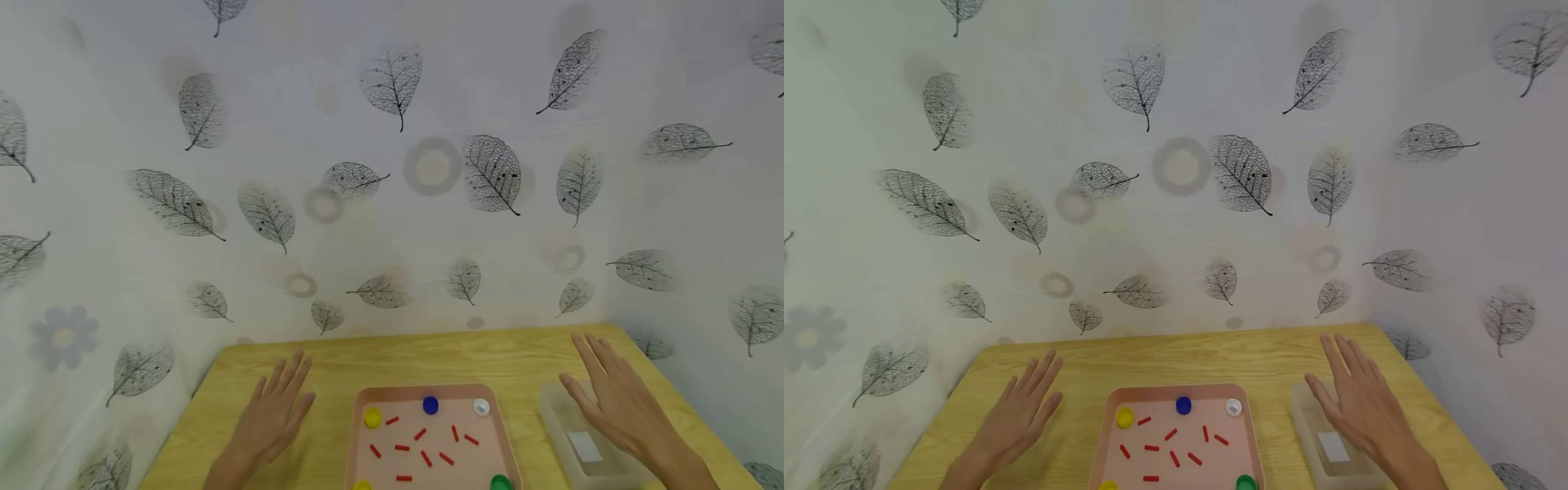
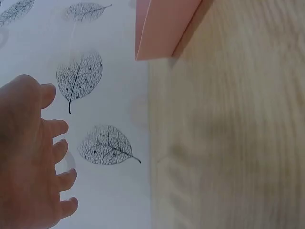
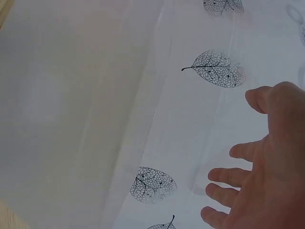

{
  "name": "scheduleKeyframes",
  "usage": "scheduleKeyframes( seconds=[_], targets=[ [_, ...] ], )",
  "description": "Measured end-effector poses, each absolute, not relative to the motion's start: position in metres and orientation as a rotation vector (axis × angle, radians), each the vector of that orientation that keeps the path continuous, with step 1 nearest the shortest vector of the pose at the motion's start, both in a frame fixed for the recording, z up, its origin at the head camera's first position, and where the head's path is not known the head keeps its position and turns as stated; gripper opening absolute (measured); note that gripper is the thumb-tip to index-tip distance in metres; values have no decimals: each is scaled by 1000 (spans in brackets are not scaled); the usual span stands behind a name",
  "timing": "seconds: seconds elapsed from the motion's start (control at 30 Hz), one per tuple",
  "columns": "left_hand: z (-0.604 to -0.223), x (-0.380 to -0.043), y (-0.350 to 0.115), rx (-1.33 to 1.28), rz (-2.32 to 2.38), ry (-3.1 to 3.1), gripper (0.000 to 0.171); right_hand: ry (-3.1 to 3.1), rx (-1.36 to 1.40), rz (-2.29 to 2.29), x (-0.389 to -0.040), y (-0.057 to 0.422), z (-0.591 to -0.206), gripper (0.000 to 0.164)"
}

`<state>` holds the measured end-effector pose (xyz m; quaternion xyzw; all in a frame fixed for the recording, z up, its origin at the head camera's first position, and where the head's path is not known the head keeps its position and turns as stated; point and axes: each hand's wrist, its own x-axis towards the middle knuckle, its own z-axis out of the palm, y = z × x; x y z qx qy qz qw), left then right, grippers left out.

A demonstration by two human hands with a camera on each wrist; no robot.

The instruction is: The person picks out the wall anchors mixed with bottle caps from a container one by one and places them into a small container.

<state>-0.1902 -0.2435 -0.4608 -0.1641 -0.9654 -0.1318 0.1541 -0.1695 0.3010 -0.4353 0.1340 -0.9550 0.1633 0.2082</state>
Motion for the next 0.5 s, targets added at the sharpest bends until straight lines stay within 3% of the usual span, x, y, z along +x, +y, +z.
scheduleKeyframes(
  seconds=[0.5],
  targets=[
    [-499, -175, -208, -637, -552, -2775, 56, -2696, 222, 720, -145, 284, -432, 69]
  ],
)
